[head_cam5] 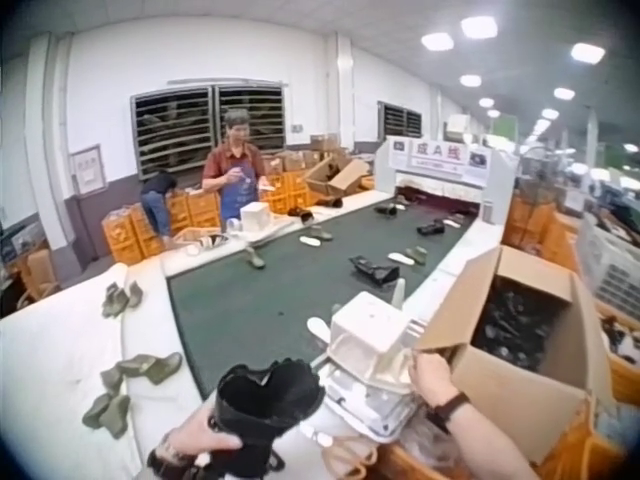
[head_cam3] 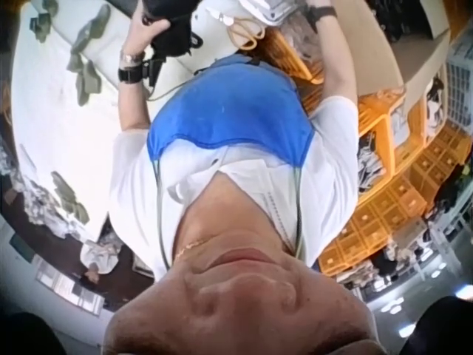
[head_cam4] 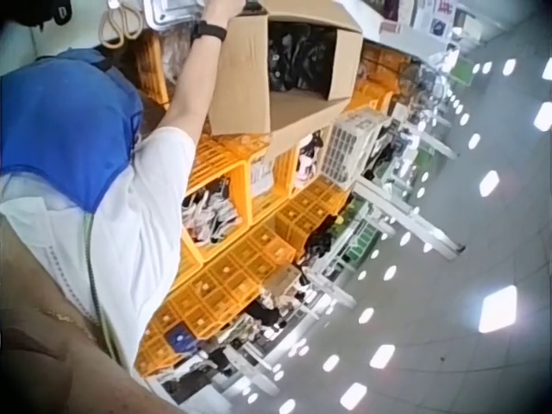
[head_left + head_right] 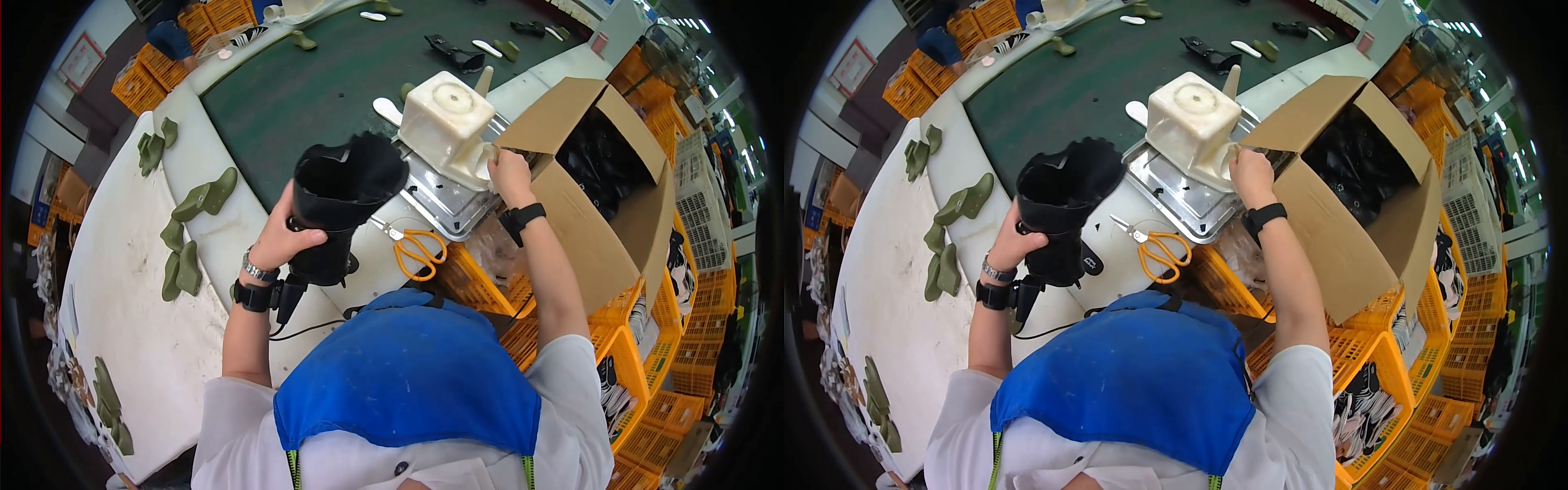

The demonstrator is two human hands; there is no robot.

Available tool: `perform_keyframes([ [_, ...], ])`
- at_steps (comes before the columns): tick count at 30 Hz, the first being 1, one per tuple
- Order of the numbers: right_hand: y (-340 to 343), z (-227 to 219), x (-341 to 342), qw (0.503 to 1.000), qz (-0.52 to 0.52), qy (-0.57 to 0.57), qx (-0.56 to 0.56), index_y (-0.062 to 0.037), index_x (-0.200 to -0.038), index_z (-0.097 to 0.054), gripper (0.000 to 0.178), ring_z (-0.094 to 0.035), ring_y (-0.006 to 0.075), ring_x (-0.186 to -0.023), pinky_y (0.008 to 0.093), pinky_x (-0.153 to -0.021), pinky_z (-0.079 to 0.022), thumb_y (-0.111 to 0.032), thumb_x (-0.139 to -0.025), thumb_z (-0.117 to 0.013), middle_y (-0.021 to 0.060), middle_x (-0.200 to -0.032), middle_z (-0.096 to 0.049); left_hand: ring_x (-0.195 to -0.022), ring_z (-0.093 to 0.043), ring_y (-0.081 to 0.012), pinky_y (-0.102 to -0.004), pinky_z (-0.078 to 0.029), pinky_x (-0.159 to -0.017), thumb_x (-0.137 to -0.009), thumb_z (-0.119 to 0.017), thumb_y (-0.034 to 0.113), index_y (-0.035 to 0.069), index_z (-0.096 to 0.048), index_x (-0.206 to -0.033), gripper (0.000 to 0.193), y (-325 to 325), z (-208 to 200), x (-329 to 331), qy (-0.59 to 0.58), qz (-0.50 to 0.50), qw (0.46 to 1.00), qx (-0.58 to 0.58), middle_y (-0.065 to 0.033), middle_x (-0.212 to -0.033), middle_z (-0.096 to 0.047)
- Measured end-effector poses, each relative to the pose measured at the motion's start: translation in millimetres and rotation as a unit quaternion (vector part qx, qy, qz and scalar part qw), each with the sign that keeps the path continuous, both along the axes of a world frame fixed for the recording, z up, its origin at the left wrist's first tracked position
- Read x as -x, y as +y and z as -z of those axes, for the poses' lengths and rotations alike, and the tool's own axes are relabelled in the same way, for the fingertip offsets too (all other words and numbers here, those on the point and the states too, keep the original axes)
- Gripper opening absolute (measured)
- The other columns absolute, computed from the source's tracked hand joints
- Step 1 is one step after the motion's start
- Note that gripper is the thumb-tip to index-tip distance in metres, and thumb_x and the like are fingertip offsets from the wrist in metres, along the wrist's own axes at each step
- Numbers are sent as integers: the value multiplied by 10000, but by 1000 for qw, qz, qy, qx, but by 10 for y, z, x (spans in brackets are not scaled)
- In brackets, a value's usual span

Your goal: Trim and apply adhesive to shoe components in a factory assembly line setting.

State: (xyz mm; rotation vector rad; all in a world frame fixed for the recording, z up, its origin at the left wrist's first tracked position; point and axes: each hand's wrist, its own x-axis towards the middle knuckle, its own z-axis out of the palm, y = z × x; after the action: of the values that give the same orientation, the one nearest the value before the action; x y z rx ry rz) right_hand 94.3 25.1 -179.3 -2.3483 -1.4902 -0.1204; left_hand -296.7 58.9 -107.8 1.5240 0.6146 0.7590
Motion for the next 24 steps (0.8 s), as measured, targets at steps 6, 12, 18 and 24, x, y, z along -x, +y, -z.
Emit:
perform_keyframes([
  [6,-161,-446,20,941,31,262,-212,16,-832,-622,313,-584,238,-514,320,-520,-489,-291,-814,-558,149,-669,-616,-951,-482,-104,-261,-382,-857,-664,-722,263,16,-450,-1174,628,144,79,-252,44,114,991,51,-32,-1050,-548],
  [12,-496,-1026,106,608,-87,732,-296,-23,-999,-537,249,-491,62,-576,176,-522,-411,-237,-872,-526,47,-738,-577,-887,-533,-96,-237,-416,-817,-587,-770,363,3,-560,-1031,609,110,-19,-736,-3,194,978,71,-27,-968,-595],
  [18,-695,-1581,331,719,-245,586,-282,-15,-899,-602,152,-466,49,-584,181,-525,-368,-151,-837,-572,11,-700,-561,-925,-520,-104,-252,-398,-852,-594,-770,348,7,-527,-1099,656,135,-31,-957,3,246,961,128,-35,-1001,-584],
  [24,-547,-1687,580,831,-393,322,-227,-15,-825,-615,67,-519,89,-578,223,-519,-401,-60,-776,-607,35,-694,-584,-1030,-473,-118,-268,-347,-924,-670,-727,283,14,-401,-1242,711,185,-71,-1105,65,302,950,42,-58,-1118,-534],
])
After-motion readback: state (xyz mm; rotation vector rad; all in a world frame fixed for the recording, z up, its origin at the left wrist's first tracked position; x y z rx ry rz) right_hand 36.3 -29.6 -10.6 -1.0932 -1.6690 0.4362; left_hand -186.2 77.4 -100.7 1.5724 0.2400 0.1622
